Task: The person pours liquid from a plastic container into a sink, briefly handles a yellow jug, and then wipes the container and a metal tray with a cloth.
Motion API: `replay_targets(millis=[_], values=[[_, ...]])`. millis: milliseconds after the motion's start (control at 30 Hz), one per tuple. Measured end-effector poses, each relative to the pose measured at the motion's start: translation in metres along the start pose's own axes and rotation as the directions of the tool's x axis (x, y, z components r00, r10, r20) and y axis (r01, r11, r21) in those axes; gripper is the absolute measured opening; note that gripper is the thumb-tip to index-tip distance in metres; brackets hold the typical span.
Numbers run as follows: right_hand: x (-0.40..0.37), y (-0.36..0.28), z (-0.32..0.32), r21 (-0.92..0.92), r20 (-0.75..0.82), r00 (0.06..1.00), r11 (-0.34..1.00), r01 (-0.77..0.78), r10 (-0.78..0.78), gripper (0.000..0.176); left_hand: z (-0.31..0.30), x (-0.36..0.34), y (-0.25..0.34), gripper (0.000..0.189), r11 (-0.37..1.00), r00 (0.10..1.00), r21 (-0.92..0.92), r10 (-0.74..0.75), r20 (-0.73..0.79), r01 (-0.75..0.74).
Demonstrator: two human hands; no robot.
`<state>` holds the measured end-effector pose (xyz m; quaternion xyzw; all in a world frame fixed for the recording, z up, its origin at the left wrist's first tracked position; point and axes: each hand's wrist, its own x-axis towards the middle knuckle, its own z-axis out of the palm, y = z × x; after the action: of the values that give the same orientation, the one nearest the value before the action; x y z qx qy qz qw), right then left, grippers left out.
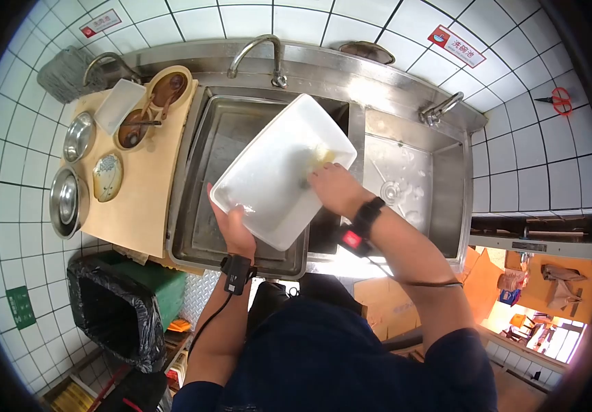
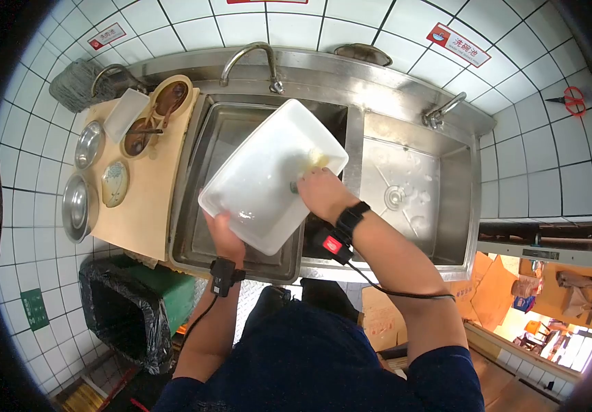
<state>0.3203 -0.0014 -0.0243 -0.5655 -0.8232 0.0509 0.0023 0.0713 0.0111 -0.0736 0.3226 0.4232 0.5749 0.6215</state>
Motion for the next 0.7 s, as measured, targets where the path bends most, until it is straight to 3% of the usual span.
replay_targets(millis=[67, 133, 200, 233, 300, 400, 500, 633, 700], values=[[0.012, -0.001, 0.019, 0.024, 0.242, 0.956, 0.984, -0.179, 0.168, 0.018, 0.003, -0.001, 0.005, 0.090, 1.000, 1.000, -0.025, 0.006, 0.012, -0.006], [0.016, -0.008, 0.031, 0.110, 0.227, 0.967, 0.983, -0.146, 0.119, 0.015, 0.005, -0.002, 0.007, 0.090, 0.999, 0.999, -0.030, 0.015, 0.029, -0.014], [0.019, -0.024, 0.041, 0.299, 0.368, 0.927, 0.953, -0.044, -0.072, 0.021, 0.004, -0.004, 0.007, 0.089, 1.000, 1.000, -0.024, 0.006, 0.026, -0.005], [0.019, -0.035, 0.042, 0.298, 0.370, 0.926, 0.954, -0.042, -0.074, 0.021, 0.004, -0.004, 0.006, 0.088, 1.000, 1.000, -0.016, -0.004, 0.026, 0.004], [0.021, -0.055, 0.039, 0.493, 0.410, 0.909, 0.857, -0.148, -0.079, 0.035, -0.001, -0.003, 0.001, 0.087, 1.000, 0.999, -0.018, 0.002, 0.038, -0.001], [0.027, -0.068, 0.029, 0.579, 0.506, 0.859, 0.768, -0.274, -0.076, 0.045, -0.010, -0.002, -0.003, 0.085, 1.000, 0.999, -0.016, -0.013, 0.045, 0.014], [0.028, -0.080, 0.035, 0.622, 0.401, 0.911, 0.759, -0.195, -0.095, 0.047, -0.009, 0.002, -0.008, 0.082, 0.999, 0.998, -0.009, -0.048, 0.027, 0.048], [0.029, -0.081, 0.017, 0.641, 0.492, 0.859, 0.726, -0.250, -0.139, 0.047, -0.003, 0.006, -0.010, 0.075, 0.997, 0.997, -0.038, -0.070, -0.021, 0.069], [0.025, -0.073, 0.011, 0.765, 0.484, 0.848, 0.576, -0.289, -0.218, 0.047, -0.003, 0.009, -0.005, 0.072, 0.998, 0.998, -0.022, -0.054, -0.037, 0.054]])
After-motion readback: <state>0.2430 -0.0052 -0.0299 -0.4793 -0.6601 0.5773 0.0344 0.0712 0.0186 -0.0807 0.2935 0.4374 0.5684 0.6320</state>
